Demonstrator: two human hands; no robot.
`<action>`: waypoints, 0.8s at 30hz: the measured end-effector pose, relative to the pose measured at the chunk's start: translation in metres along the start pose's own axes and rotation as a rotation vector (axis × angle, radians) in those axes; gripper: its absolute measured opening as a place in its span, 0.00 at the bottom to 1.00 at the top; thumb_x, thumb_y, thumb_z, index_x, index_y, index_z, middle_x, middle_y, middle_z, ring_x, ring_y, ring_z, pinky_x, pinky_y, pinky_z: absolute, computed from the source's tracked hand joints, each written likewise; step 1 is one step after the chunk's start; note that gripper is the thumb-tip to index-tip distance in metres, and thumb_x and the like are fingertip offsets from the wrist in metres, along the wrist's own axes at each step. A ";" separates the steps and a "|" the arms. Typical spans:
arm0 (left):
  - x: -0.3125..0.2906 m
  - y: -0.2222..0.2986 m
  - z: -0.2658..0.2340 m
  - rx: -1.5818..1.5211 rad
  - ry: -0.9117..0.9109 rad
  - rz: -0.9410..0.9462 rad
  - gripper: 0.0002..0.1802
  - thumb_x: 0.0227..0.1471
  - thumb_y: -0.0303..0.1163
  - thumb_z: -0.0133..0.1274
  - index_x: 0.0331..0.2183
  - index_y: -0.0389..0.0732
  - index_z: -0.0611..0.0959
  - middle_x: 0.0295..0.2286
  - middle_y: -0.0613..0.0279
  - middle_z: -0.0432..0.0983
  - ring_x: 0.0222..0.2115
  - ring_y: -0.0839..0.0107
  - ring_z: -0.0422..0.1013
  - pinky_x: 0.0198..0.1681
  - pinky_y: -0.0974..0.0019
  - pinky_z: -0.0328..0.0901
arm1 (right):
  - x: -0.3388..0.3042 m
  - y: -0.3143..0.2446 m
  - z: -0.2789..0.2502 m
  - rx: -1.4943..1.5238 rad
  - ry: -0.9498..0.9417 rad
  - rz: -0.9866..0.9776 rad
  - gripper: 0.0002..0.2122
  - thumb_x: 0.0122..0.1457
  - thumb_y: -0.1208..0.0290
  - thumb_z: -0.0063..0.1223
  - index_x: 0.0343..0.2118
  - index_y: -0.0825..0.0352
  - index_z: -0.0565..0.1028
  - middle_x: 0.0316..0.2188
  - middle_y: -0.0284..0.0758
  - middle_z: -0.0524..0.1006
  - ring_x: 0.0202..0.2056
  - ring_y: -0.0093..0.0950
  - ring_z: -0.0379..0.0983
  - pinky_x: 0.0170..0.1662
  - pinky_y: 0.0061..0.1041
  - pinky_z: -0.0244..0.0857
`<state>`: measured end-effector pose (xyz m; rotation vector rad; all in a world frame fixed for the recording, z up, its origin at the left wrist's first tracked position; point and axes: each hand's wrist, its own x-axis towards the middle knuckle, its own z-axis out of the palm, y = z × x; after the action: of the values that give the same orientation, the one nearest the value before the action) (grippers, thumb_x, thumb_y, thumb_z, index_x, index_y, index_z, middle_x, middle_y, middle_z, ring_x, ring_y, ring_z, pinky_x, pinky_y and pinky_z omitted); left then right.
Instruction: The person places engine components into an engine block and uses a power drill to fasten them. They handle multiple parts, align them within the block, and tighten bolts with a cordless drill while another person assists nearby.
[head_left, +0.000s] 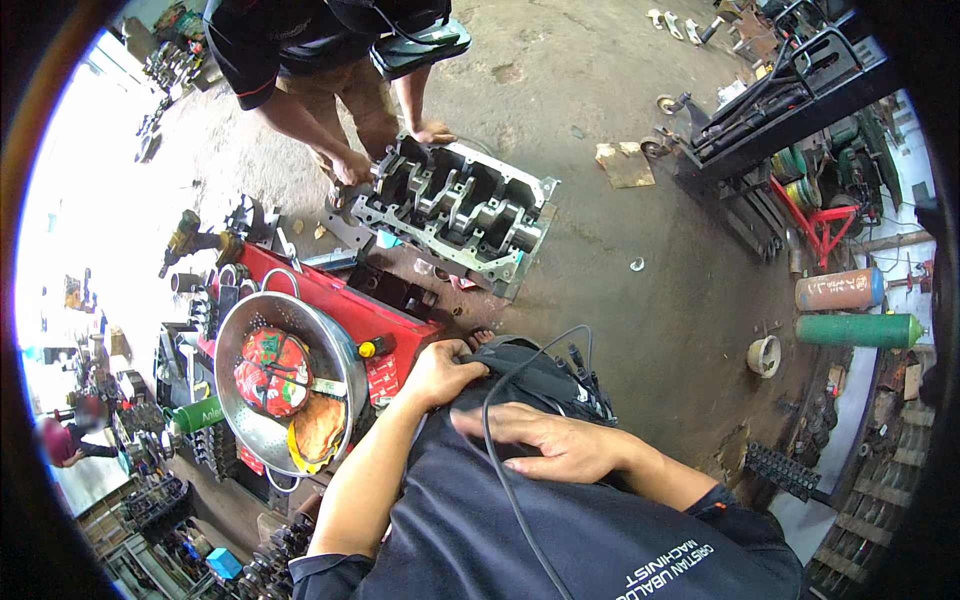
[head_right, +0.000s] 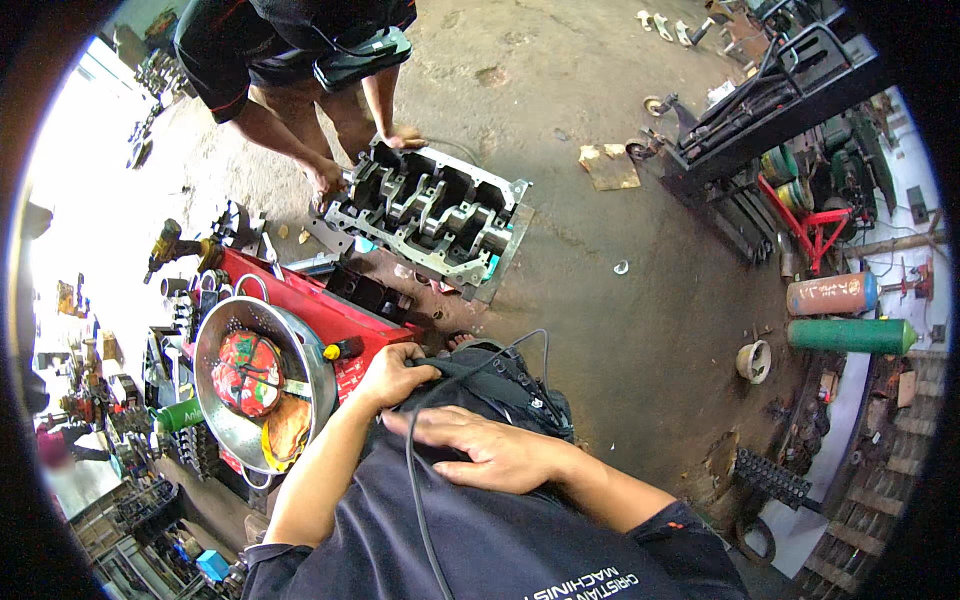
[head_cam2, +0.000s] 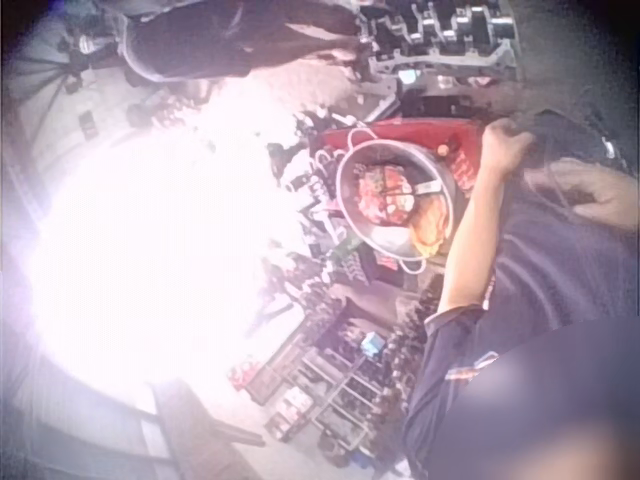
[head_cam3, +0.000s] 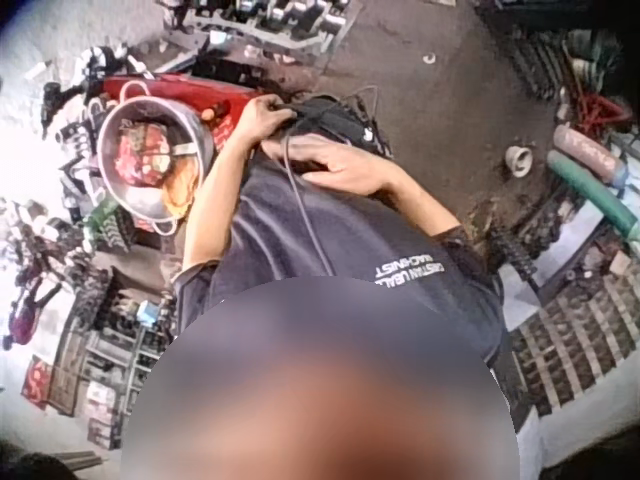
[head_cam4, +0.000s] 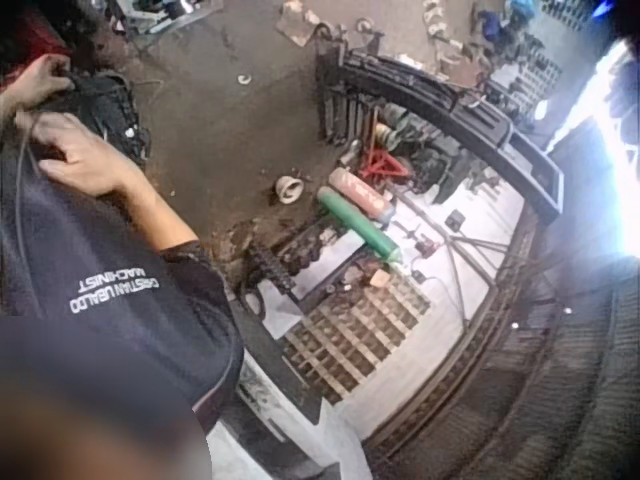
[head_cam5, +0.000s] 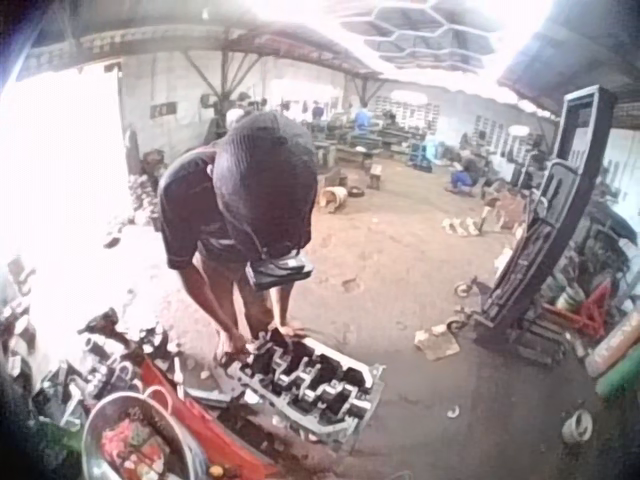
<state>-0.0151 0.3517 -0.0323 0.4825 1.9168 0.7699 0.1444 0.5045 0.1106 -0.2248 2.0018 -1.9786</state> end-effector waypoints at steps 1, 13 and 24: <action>0.001 -0.004 0.000 -0.006 -0.005 0.119 0.20 0.43 0.41 0.68 0.32 0.34 0.86 0.30 0.50 0.83 0.32 0.60 0.79 0.40 0.59 0.72 | 0.008 -0.005 0.004 0.054 0.064 0.005 0.32 0.67 0.66 0.55 0.71 0.66 0.59 0.67 0.43 0.64 0.70 0.37 0.55 0.72 0.36 0.46; -0.014 0.003 0.021 0.036 -0.006 0.079 0.25 0.42 0.46 0.67 0.32 0.33 0.85 0.29 0.50 0.82 0.34 0.61 0.79 0.43 0.60 0.71 | 0.111 -0.076 -0.101 0.297 1.237 -0.411 0.16 0.70 0.63 0.50 0.53 0.69 0.71 0.46 0.40 0.79 0.46 0.30 0.78 0.51 0.31 0.71; -0.022 -0.003 0.032 -0.040 0.023 0.178 0.22 0.43 0.43 0.66 0.32 0.33 0.84 0.25 0.53 0.80 0.28 0.68 0.76 0.38 0.61 0.72 | 0.128 -0.185 -0.310 1.242 0.815 -0.894 0.28 0.69 0.42 0.37 0.27 0.63 0.77 0.21 0.34 0.79 0.23 0.31 0.75 0.30 0.33 0.71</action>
<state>0.0239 0.3457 -0.0306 0.6281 1.8932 0.9302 -0.0978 0.7495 0.2772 0.0355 0.4270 -3.8920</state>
